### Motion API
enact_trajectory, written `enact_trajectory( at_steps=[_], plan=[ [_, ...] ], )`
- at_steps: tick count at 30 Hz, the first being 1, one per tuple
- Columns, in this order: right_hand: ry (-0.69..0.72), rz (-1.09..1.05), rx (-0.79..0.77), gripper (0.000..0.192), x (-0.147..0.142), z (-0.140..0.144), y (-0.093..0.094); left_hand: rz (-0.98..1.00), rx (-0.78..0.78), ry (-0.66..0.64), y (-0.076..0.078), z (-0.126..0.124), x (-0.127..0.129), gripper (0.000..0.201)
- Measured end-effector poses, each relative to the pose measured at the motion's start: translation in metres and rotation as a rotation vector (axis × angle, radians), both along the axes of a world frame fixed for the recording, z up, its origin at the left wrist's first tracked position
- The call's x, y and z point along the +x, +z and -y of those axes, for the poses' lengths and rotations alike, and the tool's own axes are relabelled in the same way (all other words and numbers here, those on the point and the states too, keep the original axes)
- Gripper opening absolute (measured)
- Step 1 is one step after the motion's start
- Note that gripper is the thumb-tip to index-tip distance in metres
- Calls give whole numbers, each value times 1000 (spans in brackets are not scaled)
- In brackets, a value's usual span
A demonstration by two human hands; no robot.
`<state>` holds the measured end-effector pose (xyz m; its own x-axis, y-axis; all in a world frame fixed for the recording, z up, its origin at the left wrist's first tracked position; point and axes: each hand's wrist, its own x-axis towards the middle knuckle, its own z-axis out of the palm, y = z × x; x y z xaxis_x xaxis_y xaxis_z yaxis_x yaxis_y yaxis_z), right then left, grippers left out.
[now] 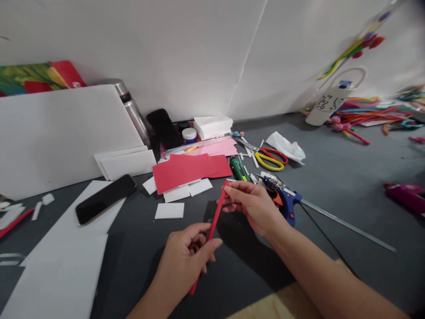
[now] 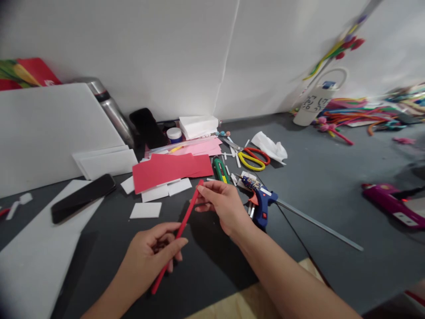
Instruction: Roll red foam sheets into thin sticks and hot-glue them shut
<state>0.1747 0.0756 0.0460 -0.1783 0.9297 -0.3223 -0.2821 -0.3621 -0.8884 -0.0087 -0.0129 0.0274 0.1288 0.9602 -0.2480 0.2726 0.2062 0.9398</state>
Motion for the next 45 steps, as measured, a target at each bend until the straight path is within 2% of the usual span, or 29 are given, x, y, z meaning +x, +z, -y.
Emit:
enact_trajectory(
  at_steps=[3, 5, 13, 34, 45],
  plan=[
    [-3, 8, 8, 34, 1, 0, -1, -281, 218, -65, -3, 3, -1, 27],
    [6, 2, -8, 34, 2, -1, -2, -382, 321, -94, -4, 4, -2, 27],
    [26, -20, -34, 33, 4, -5, -4, -530, 442, -153, -1, 5, -3, 31],
    [-5, 6, -6, 30, 2, -3, 0, -528, 468, -176, -1, 4, -3, 32],
    [-2, -9, -9, 28, 2, -3, 3, -481, 392, -195, -3, 5, -4, 34]
  ],
)
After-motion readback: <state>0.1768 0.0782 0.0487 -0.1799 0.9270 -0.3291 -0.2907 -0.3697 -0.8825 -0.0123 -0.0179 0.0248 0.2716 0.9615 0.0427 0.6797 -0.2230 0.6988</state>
